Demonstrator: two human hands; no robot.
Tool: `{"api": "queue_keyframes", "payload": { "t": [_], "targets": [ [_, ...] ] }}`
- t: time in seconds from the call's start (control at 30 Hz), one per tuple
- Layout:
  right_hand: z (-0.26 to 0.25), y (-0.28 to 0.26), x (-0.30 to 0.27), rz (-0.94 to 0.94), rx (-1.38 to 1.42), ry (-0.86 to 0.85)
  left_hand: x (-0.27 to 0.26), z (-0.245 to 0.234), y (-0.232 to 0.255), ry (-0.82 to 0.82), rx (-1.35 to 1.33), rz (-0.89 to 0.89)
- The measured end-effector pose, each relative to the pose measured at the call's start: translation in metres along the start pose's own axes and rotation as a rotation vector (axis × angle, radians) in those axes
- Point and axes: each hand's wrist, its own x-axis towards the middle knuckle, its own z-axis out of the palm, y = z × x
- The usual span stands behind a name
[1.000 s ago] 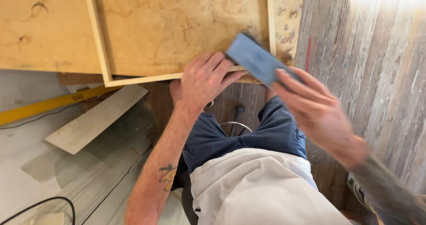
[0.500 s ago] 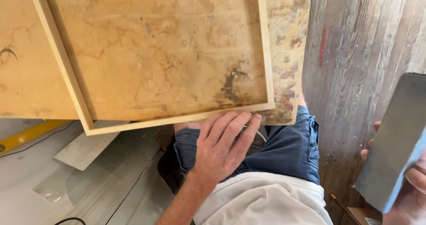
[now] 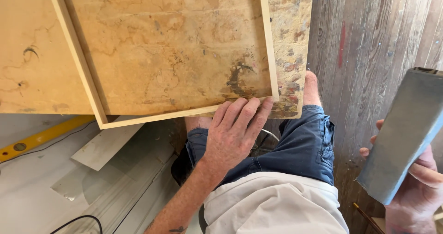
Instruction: Sanding the edges of a wooden frame using a sanding block
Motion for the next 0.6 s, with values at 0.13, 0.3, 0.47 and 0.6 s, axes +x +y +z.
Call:
{"api": "queue_keyframes", "payload": {
  "t": [0.13, 0.3, 0.47, 0.6],
  "targets": [
    [0.0, 0.0, -0.004, 0.021, 0.094, -0.046, 0.005, 0.001, 0.003, -0.058, 0.092, 0.006],
    [-0.002, -0.001, -0.008, -0.026, 0.147, -0.112, 0.051, 0.002, -0.018, 0.166, -0.191, -0.014],
    [0.012, -0.011, -0.016, -0.054, 0.13, -0.135, 0.165, 0.107, -0.098, 0.06, -0.265, -0.611],
    [0.026, -0.026, -0.025, -0.092, 0.182, -0.147, 0.189, 0.104, -0.078, 0.073, -0.236, -0.748]
  ]
}}
